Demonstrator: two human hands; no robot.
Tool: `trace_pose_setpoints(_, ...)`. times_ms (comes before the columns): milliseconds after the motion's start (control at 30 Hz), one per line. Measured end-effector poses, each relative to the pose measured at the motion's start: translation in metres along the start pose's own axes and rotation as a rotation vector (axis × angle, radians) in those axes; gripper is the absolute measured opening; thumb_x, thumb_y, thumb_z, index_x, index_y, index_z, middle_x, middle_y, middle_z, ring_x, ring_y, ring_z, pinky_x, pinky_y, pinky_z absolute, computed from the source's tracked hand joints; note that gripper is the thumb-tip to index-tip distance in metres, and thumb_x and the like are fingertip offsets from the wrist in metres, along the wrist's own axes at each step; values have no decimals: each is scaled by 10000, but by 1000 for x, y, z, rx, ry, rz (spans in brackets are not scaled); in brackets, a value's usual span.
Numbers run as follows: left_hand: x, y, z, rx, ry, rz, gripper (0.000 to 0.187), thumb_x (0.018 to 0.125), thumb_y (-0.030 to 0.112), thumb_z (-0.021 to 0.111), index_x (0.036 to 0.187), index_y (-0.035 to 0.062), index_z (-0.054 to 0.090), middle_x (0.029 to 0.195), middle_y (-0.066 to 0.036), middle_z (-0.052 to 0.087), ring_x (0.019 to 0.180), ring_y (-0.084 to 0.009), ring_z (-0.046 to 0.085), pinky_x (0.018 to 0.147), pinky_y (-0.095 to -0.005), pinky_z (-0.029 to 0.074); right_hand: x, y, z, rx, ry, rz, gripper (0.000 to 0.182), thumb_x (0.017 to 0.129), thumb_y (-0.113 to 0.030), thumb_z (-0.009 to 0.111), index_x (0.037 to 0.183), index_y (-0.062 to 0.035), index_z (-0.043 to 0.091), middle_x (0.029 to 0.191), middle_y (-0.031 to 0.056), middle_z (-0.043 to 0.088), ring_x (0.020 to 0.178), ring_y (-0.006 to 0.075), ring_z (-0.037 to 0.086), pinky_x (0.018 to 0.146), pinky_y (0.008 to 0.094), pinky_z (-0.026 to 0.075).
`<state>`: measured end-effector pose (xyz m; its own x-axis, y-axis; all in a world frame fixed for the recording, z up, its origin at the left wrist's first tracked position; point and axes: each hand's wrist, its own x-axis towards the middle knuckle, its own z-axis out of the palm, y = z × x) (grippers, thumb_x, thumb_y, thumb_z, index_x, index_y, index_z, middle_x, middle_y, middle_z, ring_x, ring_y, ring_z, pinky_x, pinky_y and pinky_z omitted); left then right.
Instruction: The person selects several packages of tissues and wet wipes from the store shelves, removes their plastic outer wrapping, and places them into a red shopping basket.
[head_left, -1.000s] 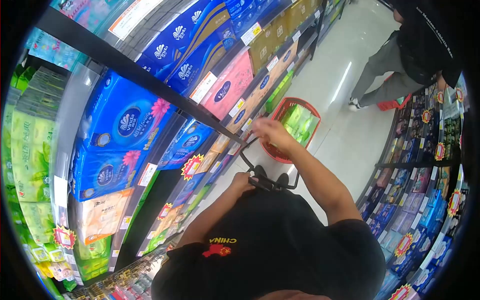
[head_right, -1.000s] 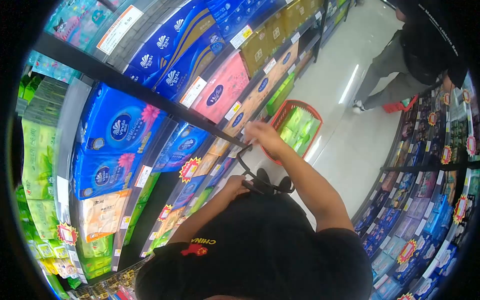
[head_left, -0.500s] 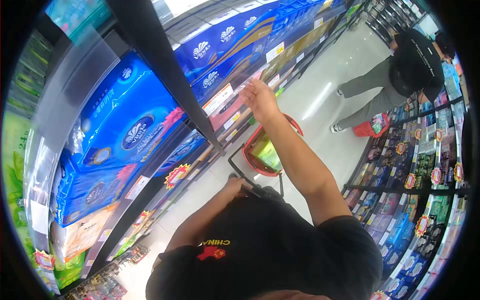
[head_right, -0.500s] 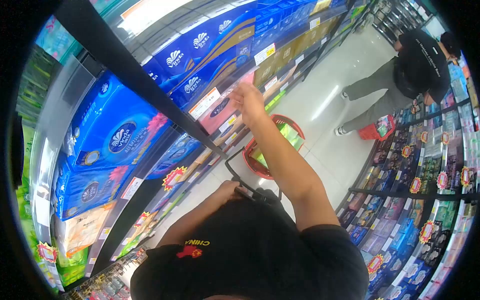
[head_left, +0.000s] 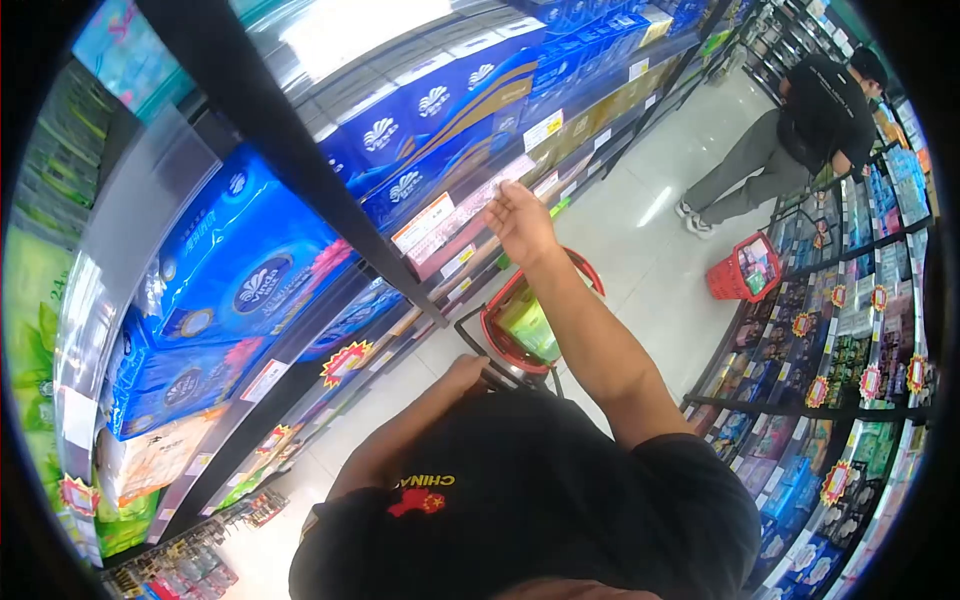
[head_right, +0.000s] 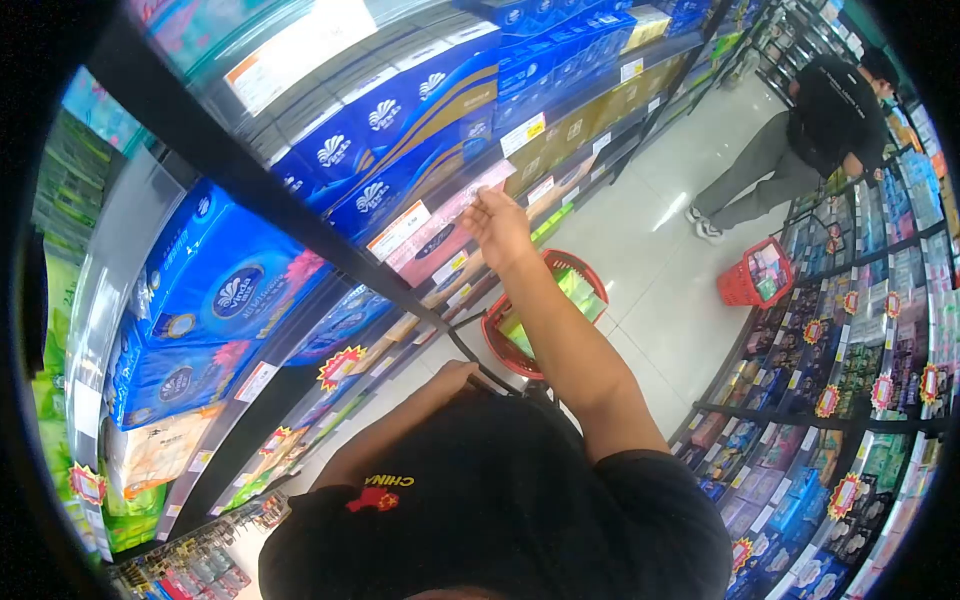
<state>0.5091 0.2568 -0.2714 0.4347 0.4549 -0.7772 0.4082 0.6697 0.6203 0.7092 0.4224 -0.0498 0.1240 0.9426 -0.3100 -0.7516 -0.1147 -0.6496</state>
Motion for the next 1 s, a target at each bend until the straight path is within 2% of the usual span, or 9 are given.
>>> trace_pose_setpoints(167,-19,27,15,-73,77,-70,437,934,333,498,940,-66,677,780,-188,680,623,-263,647,567,-372,539,-9,3,-28,115,-67,30,88,961,-217,535,995,-143,569,927,-6,612,893,155,608,781,324,509)
trace_pose_setpoints(267,-33,42,21,-111,63,-6,442,944,342,486,941,-55,681,776,-177,679,615,-254,641,568,-372,540,-27,10,-41,195,-23,73,137,973,-239,492,1029,-133,558,972,5,632,921,170,618,786,332,509)
trace_pose_setpoints(400,-21,35,25,-133,68,-27,445,957,335,466,948,-50,687,793,-157,688,606,-240,633,563,-362,532,-53,1,-45,209,-3,89,183,982,-261,457,1058,-123,550,1012,15,645,944,184,629,789,343,509)
trace_pose_setpoints(500,-16,34,27,-116,74,-48,448,960,336,461,952,-47,693,808,-149,695,593,-234,621,561,-356,524,-64,-6,-46,191,-1,87,189,984,-267,458,1051,-134,575,979,5,655,922,164,633,769,333,507)
trace_pose_setpoints(600,-24,46,32,-103,85,-43,451,959,340,457,949,-41,698,816,-142,698,591,-229,612,570,-348,522,-67,-6,-54,203,-20,96,176,975,-285,503,1023,-151,606,949,-7,664,892,141,630,760,322,498)
trace_pose_setpoints(800,-32,51,39,-131,72,-42,459,953,349,443,944,-37,692,835,-136,702,615,-222,615,590,-336,524,-69,-6,-40,-118,81,39,135,934,-280,606,970,-154,642,941,-28,666,840,112,614,756,303,484)
trace_pose_setpoints(1000,-32,47,37,-103,90,-46,429,948,332,457,968,-48,655,879,-147,704,654,-230,636,585,-342,527,-76,-5,-41,-88,68,112,141,924,-270,622,965,-138,649,950,-18,667,888,123,624,777,314,469)
